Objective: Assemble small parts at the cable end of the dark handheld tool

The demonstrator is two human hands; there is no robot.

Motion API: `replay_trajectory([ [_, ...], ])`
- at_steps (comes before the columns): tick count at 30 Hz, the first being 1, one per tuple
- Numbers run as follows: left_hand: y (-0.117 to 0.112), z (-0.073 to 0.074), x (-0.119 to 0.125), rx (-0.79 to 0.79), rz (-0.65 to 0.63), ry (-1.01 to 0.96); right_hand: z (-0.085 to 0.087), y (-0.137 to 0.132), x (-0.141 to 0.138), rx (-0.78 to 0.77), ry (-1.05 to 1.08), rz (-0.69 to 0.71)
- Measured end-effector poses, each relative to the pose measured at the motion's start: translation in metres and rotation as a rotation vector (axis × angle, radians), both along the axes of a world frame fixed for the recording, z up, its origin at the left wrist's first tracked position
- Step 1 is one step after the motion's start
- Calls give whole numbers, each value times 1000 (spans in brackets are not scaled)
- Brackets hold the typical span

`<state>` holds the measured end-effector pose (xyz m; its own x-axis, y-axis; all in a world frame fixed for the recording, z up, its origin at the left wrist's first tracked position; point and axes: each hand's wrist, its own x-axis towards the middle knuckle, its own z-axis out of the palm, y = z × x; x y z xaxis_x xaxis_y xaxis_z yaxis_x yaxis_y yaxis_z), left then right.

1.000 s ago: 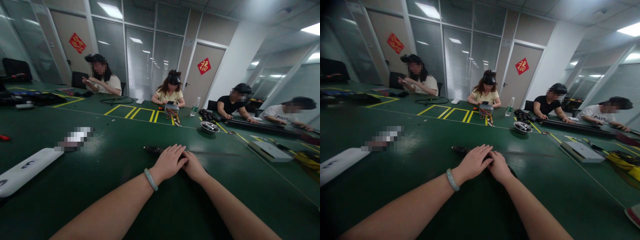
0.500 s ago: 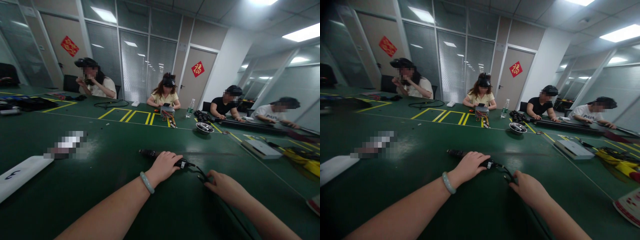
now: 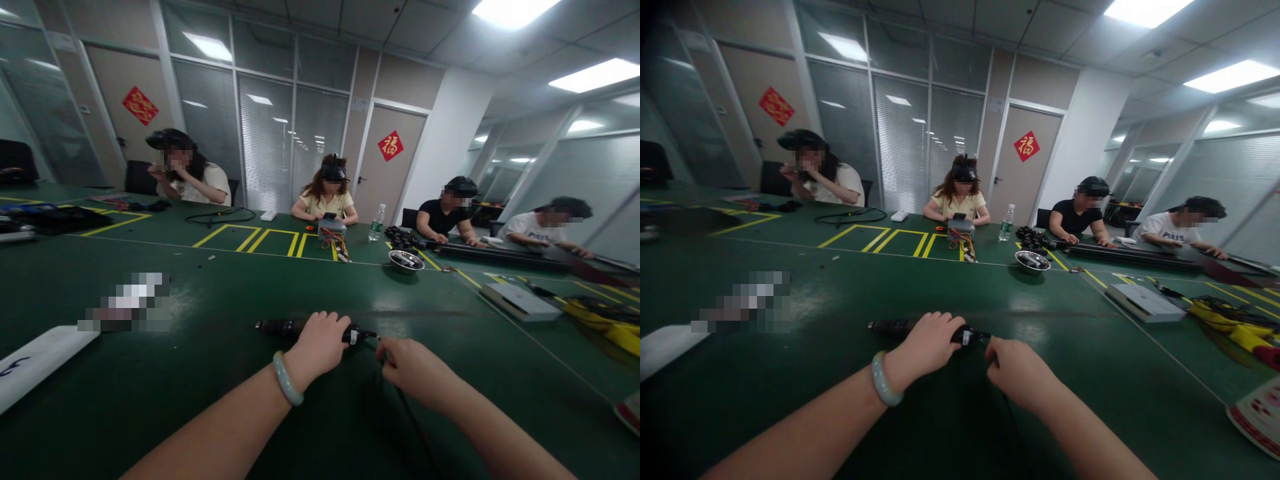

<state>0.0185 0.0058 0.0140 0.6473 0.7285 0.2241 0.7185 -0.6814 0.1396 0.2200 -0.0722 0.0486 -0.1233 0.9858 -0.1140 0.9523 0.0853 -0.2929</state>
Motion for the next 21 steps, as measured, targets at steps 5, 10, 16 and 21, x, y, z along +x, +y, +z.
replay_trajectory([
  [5, -4, 4, -2, -22, 28, 37, -13, 21, -3, -165, 247, 74],
  [10, -7, -8, 4, 57, -111, -79, -35, 38, 5, -307, 781, 180],
  [16, -3, -17, 16, 14, -148, -160, -41, 37, 3, -155, 1106, 189],
  [21, -4, -9, 17, 6, -127, -119, -41, 39, 6, -109, 1204, 193],
])
